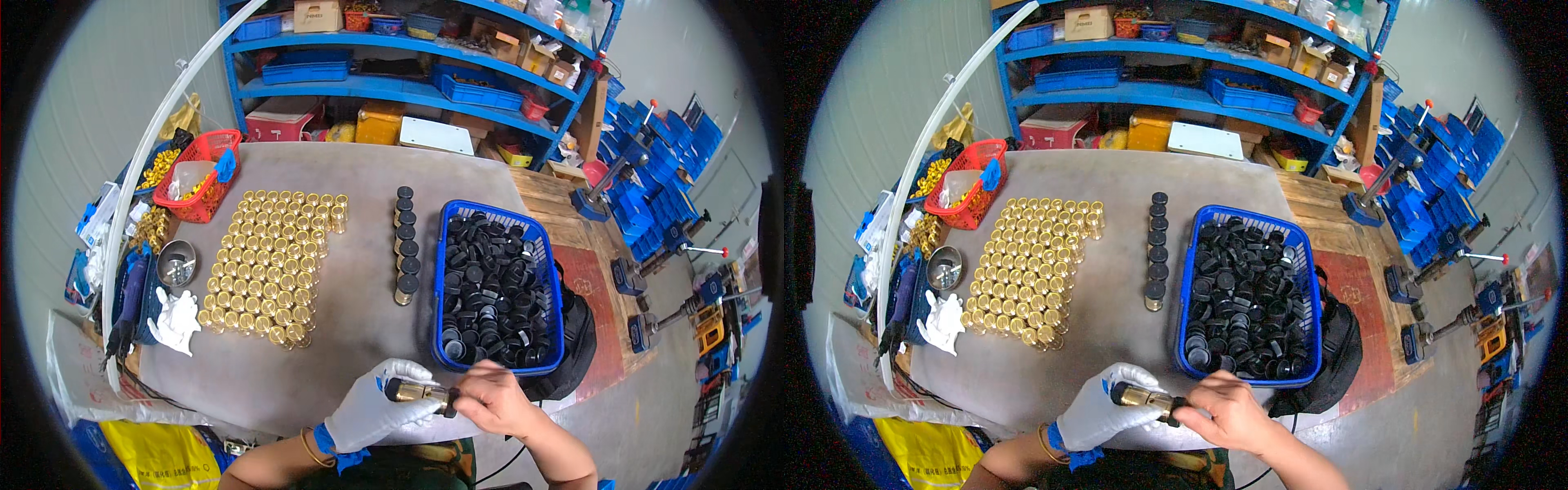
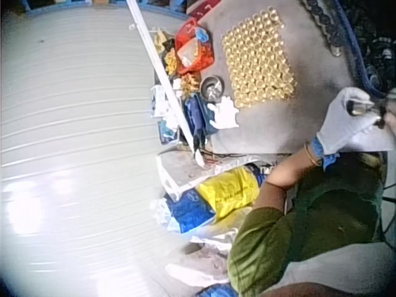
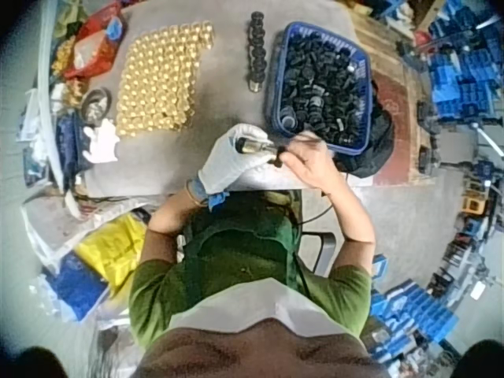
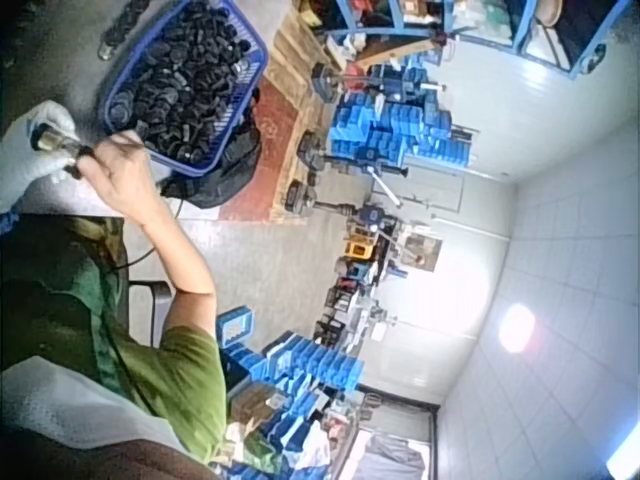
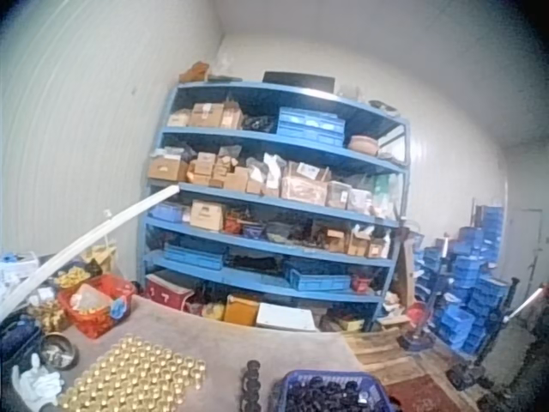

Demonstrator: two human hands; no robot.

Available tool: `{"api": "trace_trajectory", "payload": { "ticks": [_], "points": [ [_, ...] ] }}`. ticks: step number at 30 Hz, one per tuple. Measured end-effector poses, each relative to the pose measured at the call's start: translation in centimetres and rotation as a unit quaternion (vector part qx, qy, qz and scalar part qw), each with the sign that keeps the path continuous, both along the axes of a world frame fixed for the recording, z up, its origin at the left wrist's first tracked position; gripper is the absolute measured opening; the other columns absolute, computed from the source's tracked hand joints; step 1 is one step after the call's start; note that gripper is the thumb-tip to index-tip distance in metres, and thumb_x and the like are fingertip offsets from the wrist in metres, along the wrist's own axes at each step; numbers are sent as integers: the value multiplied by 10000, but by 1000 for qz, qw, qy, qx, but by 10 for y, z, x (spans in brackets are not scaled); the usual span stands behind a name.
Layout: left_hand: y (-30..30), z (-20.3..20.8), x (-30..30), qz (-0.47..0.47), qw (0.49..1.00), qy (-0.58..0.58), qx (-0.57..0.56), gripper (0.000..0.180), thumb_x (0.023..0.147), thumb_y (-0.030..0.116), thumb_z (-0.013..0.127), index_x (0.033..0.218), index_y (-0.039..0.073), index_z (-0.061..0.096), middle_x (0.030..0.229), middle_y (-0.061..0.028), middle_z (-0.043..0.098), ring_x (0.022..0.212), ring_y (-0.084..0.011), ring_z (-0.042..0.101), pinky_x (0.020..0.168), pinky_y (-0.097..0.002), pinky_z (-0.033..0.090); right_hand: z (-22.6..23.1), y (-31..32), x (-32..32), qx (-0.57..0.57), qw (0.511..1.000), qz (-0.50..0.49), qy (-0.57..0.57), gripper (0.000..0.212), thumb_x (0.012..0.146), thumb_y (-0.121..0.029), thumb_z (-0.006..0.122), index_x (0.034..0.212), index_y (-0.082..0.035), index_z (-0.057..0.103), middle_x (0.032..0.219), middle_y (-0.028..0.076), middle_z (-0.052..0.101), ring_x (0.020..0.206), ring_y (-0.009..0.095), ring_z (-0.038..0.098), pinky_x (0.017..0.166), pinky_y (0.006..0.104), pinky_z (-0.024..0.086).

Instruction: The person carries a bin of gold cylinders to a storage area and brings a basket of black caps back to the workbench. The person then fits the black caps onto the ends of the gold cylinders by hand and aligns the assembled cylinders in a row on the table.

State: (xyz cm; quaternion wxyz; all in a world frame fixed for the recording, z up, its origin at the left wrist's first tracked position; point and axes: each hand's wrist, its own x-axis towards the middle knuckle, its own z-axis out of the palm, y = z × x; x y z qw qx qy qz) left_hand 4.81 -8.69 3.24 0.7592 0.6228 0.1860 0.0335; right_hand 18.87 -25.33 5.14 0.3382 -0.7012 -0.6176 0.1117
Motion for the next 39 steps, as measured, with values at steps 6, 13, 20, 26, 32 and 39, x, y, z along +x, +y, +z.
{"api": "trace_trajectory", "payload": {
  "ticks": [6, 13, 20, 26, 32, 39],
  "points": [
    [8, 4, -6, -12, 933, -228, 277, 370, 724, 108, 802, 1045, 64, 625, 1015, -89, 662, 904, -219, 653, 799, -324, 512, -3, 8, -6, -106, 943, -67, 309, 428, 966, -349, 525, 797, 30, 627, 812, 142, 633, 713, 254, 629, 687, 371, 476],
    [26, -38, 51, 122, 893, -157, 405, 571, 707, 110, 754, 1219, 38, 513, 943, -142, 600, 843, -330, 590, 774, -405, 482, -31, 35, 52, -37, 964, -223, 138, 238, 937, -243, 574, 951, -26, 670, 817, 171, 663, 748, 312, 670, 680, 379, 520],
    [46, -94, 113, 106, 898, 6, 428, 933, 680, 75, 773, 1452, 38, 250, 1001, -182, 604, 869, -307, 627, 779, -395, 498, -65, 59, 100, -50, 936, -278, -208, 143, 759, -130, 702, 874, -46, 692, 838, 113, 657, 840, 298, 585, 770, 382, 496],
    [52, -76, 110, 65, 899, 30, 433, 914, 723, 250, 788, 1442, 38, 265, 1116, -223, 556, 1022, -376, 573, 856, -450, 477, -69, 55, 101, -51, 940, -260, -215, 150, 706, -131, 742, 829, -62, 690, 787, 88, 627, 842, 282, 570, 754, 395, 480],
    [154, -47, 154, 153, 697, 39, 700, 829, 761, 428, 736, 1386, 15, 381, 1345, -243, 443, 1221, -407, 455, 1004, -466, 394, -64, 59, 104, 48, 964, -259, -23, 196, 697, -111, 729, 856, -46, 636, 972, 145, 622, 935, 334, 591, 833, 407, 489],
    [220, -65, 190, 17, 614, 173, 770, 928, 705, 462, 752, 1439, 87, 326, 1501, -109, 326, 1409, -326, 241, 1091, -580, 242, -70, 53, 108, 57, 956, -287, 3, 473, 751, -217, 731, 1125, 7, 545, 1108, 190, 608, 997, 341, 609, 888, 410, 482]
  ]
}}
